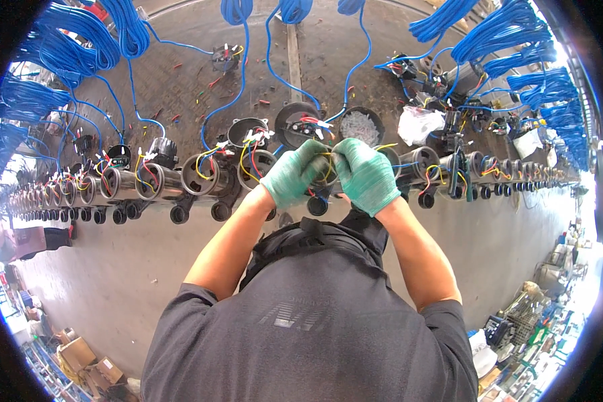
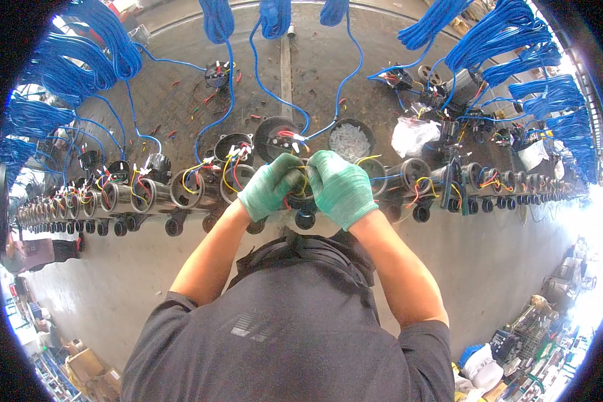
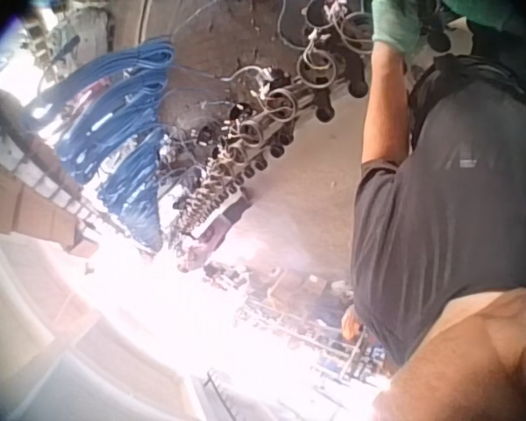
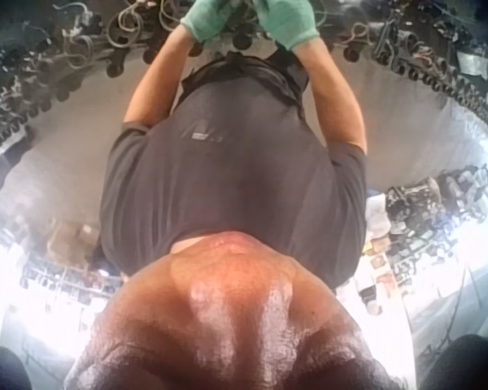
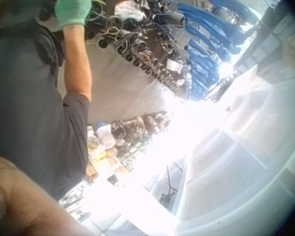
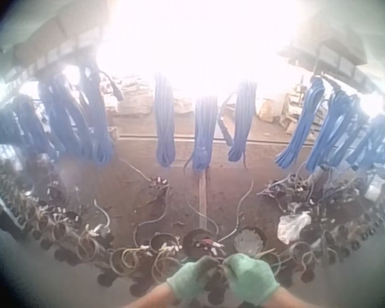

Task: The person wires electronic components by threading wires through holes and connecting them to terminals on a row of identical devices. The person moves along the line, performing repetitive wiring and securing actions on each unit.

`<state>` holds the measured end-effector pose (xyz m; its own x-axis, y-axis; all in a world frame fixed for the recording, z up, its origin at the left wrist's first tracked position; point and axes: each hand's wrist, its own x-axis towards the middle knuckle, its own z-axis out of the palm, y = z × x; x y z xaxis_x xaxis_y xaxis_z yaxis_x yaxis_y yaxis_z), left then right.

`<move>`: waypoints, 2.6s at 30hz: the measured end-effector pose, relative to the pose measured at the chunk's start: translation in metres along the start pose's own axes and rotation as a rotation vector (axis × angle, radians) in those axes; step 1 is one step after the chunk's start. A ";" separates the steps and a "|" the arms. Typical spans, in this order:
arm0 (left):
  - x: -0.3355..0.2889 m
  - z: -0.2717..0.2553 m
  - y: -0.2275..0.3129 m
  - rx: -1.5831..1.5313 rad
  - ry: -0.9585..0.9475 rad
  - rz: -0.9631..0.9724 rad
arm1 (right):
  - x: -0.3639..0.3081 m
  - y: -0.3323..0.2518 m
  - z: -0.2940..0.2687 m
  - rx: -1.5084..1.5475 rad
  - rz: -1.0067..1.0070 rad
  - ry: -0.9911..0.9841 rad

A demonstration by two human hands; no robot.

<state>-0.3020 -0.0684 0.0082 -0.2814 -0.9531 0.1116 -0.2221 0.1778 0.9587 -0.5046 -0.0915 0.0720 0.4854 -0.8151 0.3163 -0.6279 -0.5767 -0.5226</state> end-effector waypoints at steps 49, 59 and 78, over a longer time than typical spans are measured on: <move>-0.003 -0.003 0.008 0.033 0.122 0.088 | 0.003 -0.001 -0.002 0.057 -0.133 -0.002; -0.007 0.003 0.000 0.192 0.216 0.194 | 0.022 -0.015 -0.021 1.077 1.091 -0.397; 0.001 -0.004 0.002 0.060 0.238 0.085 | 0.120 0.223 0.050 -0.582 0.095 -1.191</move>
<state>-0.2993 -0.0698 0.0110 -0.0755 -0.9636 0.2564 -0.2642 0.2672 0.9267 -0.5559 -0.3149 -0.0463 0.4707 -0.4794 -0.7407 -0.7111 -0.7031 0.0032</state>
